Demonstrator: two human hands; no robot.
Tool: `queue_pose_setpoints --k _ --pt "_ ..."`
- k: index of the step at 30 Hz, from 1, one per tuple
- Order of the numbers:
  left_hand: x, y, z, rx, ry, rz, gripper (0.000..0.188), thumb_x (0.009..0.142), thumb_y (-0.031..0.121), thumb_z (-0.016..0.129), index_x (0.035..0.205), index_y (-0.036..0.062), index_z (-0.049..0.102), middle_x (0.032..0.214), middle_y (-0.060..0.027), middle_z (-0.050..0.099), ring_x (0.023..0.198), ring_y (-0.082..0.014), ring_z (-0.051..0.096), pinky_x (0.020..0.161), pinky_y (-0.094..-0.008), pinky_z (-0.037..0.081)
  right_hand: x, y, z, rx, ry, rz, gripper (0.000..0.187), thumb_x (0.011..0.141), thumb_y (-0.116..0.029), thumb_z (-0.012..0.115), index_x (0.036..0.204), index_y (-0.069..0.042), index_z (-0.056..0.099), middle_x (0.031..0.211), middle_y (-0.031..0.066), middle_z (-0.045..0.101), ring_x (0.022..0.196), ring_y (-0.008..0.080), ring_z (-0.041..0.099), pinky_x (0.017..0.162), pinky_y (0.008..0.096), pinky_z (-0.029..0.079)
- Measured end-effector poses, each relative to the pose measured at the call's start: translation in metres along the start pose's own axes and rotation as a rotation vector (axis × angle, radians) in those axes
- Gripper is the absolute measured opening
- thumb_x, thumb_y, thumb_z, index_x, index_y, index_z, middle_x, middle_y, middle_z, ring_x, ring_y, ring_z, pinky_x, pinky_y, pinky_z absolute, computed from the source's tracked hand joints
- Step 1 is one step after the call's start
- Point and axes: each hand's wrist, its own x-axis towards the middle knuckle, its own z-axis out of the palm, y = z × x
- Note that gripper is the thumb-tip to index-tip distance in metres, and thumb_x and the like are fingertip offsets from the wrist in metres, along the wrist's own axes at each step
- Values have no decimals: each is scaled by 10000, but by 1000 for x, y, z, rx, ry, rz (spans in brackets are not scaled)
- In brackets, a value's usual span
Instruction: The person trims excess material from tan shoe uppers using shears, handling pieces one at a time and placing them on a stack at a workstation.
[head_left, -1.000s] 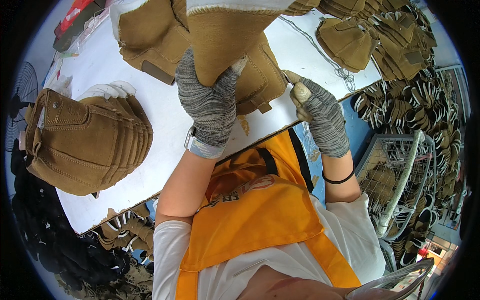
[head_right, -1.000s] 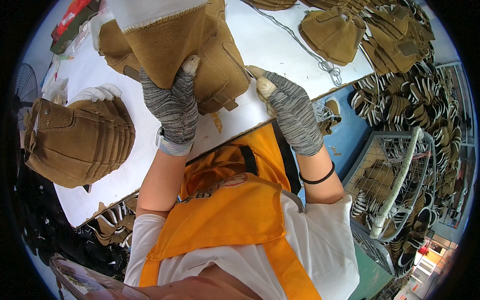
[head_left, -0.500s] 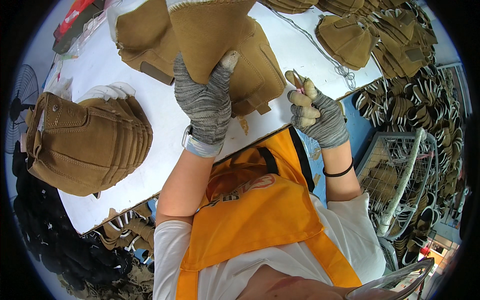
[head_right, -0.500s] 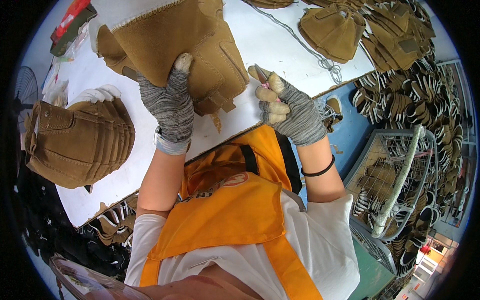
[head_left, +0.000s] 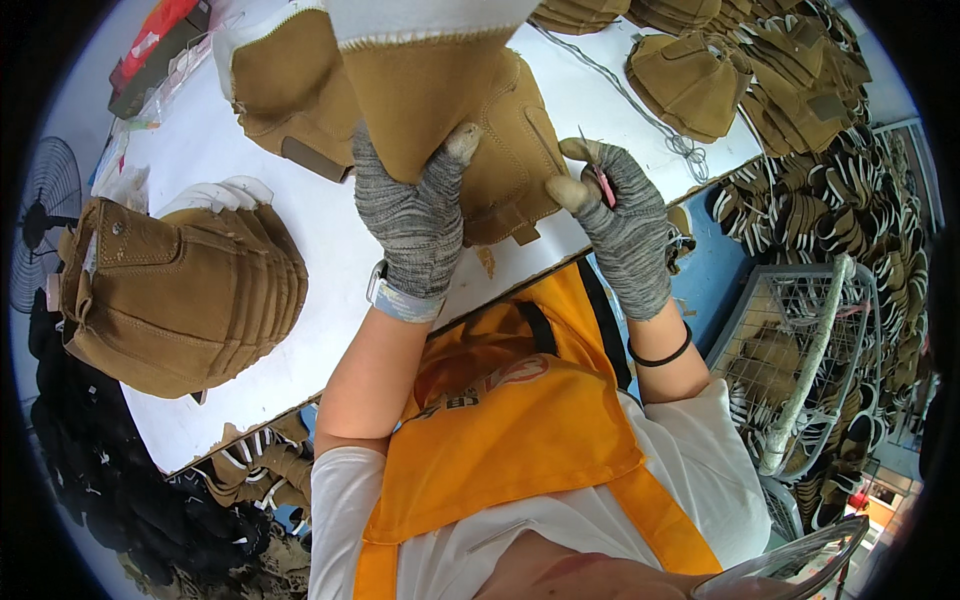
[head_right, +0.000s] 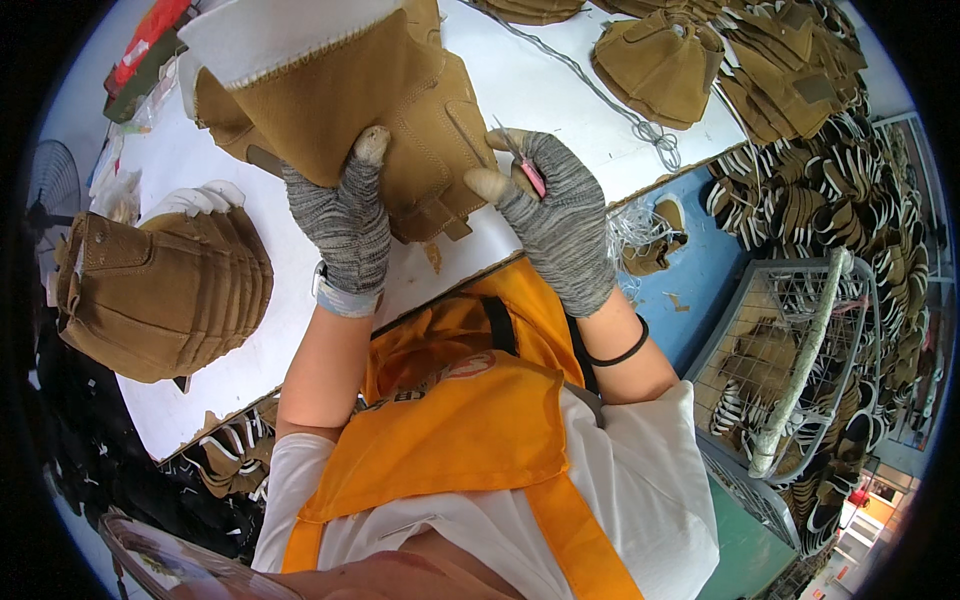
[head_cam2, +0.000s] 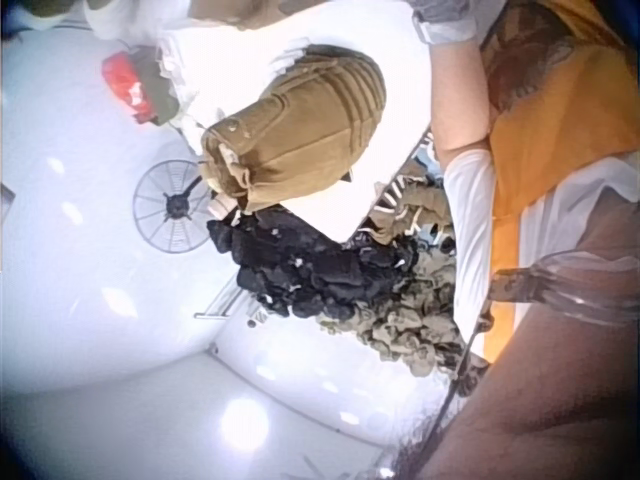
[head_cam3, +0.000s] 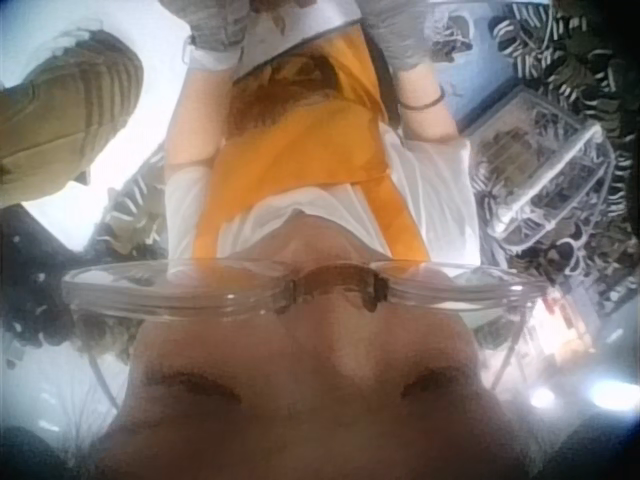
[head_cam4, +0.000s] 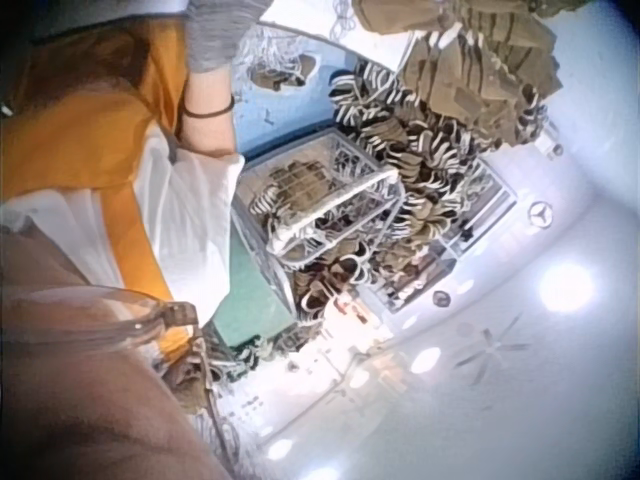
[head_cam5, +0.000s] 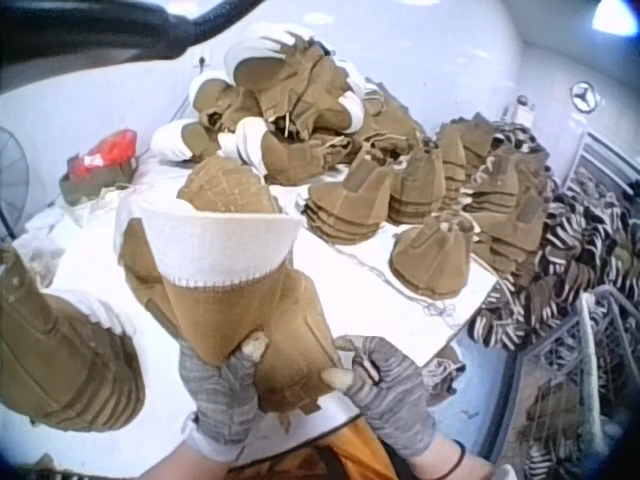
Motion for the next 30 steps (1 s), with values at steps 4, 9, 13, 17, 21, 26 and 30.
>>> queue_pose_setpoints --k 4,9,13,17,21,26,30 --pt "-2 -1 -1 -62 -52 -9 486 745 251 770 1090 25 514 992 -66 615 899 -165 571 820 -303 468 4 9 -2 -246 88 -144 240 802 -204 692 919 -3 632 749 45 559 649 122 494 655 249 448" --pt "3 7 -2 -259 -50 -175 499 798 313 714 1125 11 487 1063 -86 582 952 -171 549 848 -310 459 21 2 -18 -99 309 -45 203 851 -245 642 868 -42 645 725 43 603 672 119 545 662 254 456" --pt "2 12 -1 -363 -121 -233 504 814 302 696 1157 8 471 1086 -89 571 960 -170 545 870 -309 451 31 -4 -17 -126 173 -283 147 810 -160 665 901 -46 648 759 40 618 701 143 581 652 260 475" --pt "-2 5 -2 -309 -166 -210 507 813 295 692 1167 8 470 1098 -92 567 974 -172 538 878 -308 441 50 -11 -19 -414 -21 -562 235 724 -112 672 949 -52 638 812 96 600 728 250 609 657 295 502" --pt "-1 0 -5 -270 -165 -208 509 816 297 687 1178 10 474 1101 -85 566 980 -168 530 884 -306 428 67 -9 -26 -557 -9 -653 219 745 -142 660 940 -48 635 836 123 601 724 294 589 682 337 502" --pt "3 9 -2 -321 -159 -211 522 826 311 675 1199 8 470 1105 -81 563 980 -163 526 877 -304 430 78 24 -43 -428 223 -322 298 839 -270 620 1001 -20 627 930 117 636 824 226 611 737 314 490" --pt "1 2 -3 -347 -195 -243 525 827 334 672 1191 8 478 1105 -80 561 969 -163 530 860 -300 441 64 14 -31 -116 -38 -36 445 853 -413 603 1032 -6 606 829 78 602 734 154 564 681 270 477"
